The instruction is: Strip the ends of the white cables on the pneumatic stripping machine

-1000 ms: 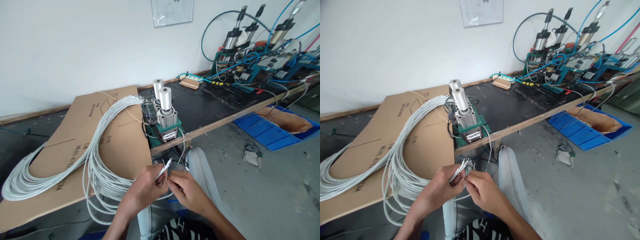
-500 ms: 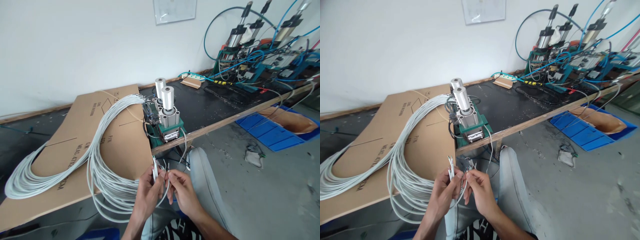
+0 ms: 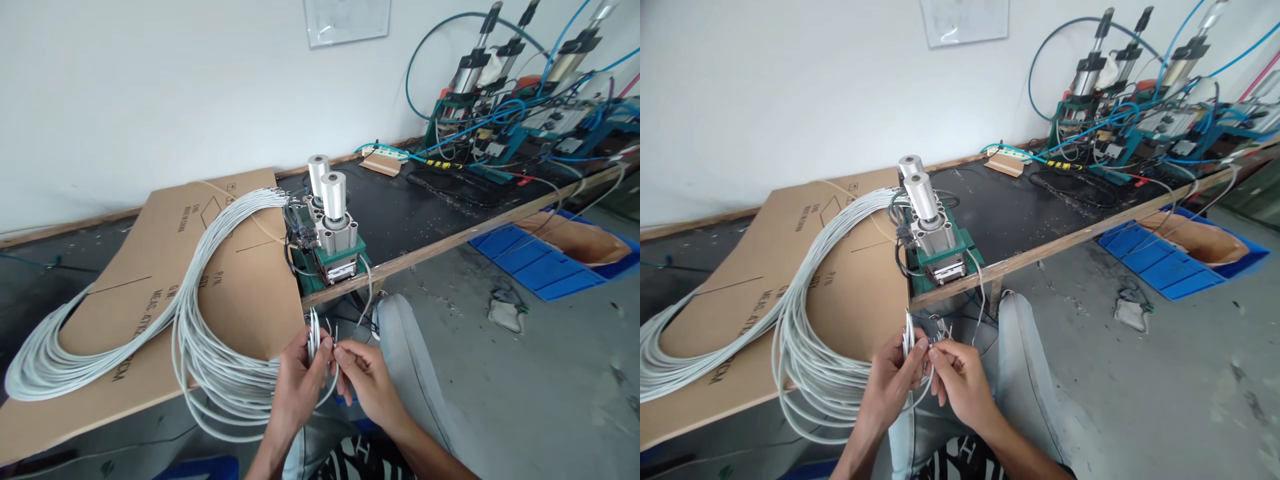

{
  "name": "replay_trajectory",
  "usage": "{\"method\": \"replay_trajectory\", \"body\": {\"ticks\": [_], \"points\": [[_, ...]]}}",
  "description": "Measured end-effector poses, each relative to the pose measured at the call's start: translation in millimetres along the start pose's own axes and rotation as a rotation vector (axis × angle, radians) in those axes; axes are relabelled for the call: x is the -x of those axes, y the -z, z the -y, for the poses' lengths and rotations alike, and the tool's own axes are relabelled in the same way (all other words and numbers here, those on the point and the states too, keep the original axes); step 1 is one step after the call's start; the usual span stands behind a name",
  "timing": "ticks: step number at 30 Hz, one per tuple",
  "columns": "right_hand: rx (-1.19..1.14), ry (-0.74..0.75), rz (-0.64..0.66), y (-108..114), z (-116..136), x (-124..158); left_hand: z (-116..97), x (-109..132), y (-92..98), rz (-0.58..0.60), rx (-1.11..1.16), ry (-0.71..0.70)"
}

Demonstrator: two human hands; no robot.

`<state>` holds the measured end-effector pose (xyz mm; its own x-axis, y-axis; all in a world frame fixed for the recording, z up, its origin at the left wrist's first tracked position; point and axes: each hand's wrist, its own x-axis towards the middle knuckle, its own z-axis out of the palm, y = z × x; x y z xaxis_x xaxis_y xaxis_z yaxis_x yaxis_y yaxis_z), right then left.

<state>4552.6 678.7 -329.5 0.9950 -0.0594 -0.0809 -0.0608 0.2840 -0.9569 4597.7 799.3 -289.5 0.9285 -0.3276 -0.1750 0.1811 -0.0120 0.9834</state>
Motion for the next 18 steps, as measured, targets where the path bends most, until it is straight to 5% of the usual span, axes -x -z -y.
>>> {"method": "replay_trajectory", "body": {"ticks": [18], "points": [[-0.059, 0.004, -0.053, -9, -7, -2, 11, 2, 0.6, -0.028, 0.005, -0.044]]}}
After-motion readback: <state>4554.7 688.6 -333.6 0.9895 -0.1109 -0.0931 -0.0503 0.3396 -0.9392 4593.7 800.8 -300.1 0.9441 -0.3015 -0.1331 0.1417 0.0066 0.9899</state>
